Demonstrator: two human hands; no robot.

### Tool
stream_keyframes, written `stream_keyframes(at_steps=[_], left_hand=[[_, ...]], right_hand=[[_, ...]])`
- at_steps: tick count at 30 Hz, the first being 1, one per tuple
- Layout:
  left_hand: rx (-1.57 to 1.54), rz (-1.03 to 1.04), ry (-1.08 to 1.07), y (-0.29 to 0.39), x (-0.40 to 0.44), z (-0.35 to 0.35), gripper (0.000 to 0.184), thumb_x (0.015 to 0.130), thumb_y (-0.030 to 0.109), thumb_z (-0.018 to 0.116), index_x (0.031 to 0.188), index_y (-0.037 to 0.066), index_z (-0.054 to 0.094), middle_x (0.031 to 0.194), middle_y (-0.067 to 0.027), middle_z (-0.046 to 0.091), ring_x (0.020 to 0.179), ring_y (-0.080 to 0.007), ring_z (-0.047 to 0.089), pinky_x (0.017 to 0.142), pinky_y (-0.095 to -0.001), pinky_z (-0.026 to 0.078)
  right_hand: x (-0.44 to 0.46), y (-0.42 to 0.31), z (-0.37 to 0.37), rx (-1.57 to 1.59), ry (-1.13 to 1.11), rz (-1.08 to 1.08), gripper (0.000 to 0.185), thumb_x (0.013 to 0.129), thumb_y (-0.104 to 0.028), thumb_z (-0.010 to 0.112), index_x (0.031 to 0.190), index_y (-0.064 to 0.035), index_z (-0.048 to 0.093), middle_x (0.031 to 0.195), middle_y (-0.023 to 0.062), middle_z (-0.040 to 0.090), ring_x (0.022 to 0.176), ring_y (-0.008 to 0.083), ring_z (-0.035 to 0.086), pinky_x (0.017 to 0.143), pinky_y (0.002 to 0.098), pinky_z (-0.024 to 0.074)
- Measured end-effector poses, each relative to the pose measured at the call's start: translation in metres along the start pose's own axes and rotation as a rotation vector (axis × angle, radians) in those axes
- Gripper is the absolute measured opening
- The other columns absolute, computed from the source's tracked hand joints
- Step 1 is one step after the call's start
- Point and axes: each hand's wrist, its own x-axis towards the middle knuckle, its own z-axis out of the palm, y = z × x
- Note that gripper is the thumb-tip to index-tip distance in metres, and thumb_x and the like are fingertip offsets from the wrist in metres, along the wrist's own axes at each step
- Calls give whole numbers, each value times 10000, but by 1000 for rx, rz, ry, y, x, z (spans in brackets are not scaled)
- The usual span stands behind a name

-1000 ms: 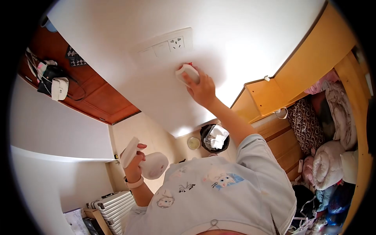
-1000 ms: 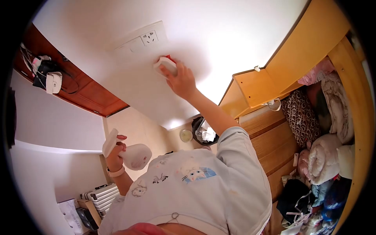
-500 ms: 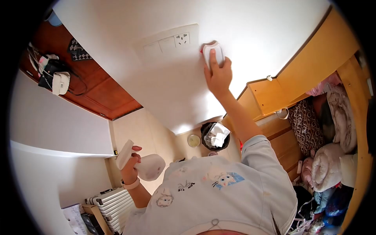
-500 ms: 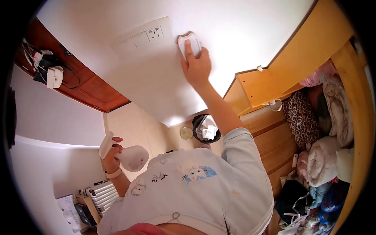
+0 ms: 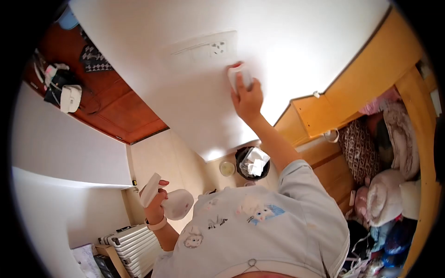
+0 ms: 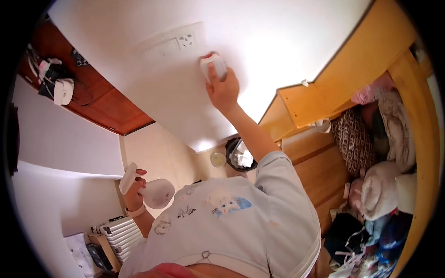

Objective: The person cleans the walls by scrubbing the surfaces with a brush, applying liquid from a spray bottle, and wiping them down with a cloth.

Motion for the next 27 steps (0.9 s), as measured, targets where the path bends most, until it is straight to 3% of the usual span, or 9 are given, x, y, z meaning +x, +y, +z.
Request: stream_keyframes(at_steps=[4,6,8,10,14,17,22,24,27], left_hand=[[-23,-51,65,0,-2,-2,341,625,-9,492,949,-57,588,829,-111,613,548,-91,475,495,-216,395],[-97,-33,80,7,1,0,304,608,-41,499,886,-41,623,810,-80,632,534,-66,483,483,-206,390],[-124,26,121,8,-1,3,305,609,-49,497,883,-29,628,809,-66,633,541,-58,483,488,-204,392],[-110,-36,59,9,1,1,303,611,-49,497,875,-9,640,807,-44,634,556,-49,481,500,-200,400],[-112,-47,35,6,-1,-10,314,608,-44,514,901,-31,625,847,-93,634,580,-88,503,527,-220,415],[-162,-35,60,7,-1,-11,310,606,-43,515,894,-24,631,851,-90,641,575,-87,503,526,-222,418],[-111,-17,45,3,-2,-8,279,626,-44,511,865,-3,648,824,-46,640,600,-69,508,535,-216,425],[-100,-20,48,4,-2,-12,283,625,-46,511,869,-3,648,827,-47,641,604,-72,512,537,-217,428],[-105,-28,79,1,0,-13,288,621,-49,512,872,-5,647,828,-48,642,601,-73,512,537,-219,429]], right_hand=[[49,15,0,-196,-12,430,586,775,-324,636,1293,-126,447,857,183,455,672,300,495,571,397,435],[39,16,-1,-2,-37,532,568,792,-304,630,1277,-66,455,939,236,455,750,328,505,640,384,448],[11,14,2,-101,38,114,557,799,-287,625,1280,-66,454,936,236,447,737,314,505,635,357,445],[-5,12,6,-128,-66,119,531,840,-279,587,1307,-80,430,902,169,406,707,238,453,609,323,428],[56,-5,-10,25,9,384,514,878,-314,529,1319,-79,409,962,165,382,543,171,449,548,278,436],[47,-6,-9,41,6,406,517,876,-318,529,1319,-80,409,948,175,391,581,199,465,558,299,441],[27,6,-5,-214,-98,107,525,871,-355,529,1319,-107,416,929,162,406,673,229,485,599,332,449],[56,-2,-13,-78,-79,358,528,868,-354,535,1322,-111,414,911,151,410,646,213,487,577,318,445],[53,3,-8,-67,-40,365,522,860,-314,552,1322,-114,415,899,144,412,635,204,488,568,316,445]])
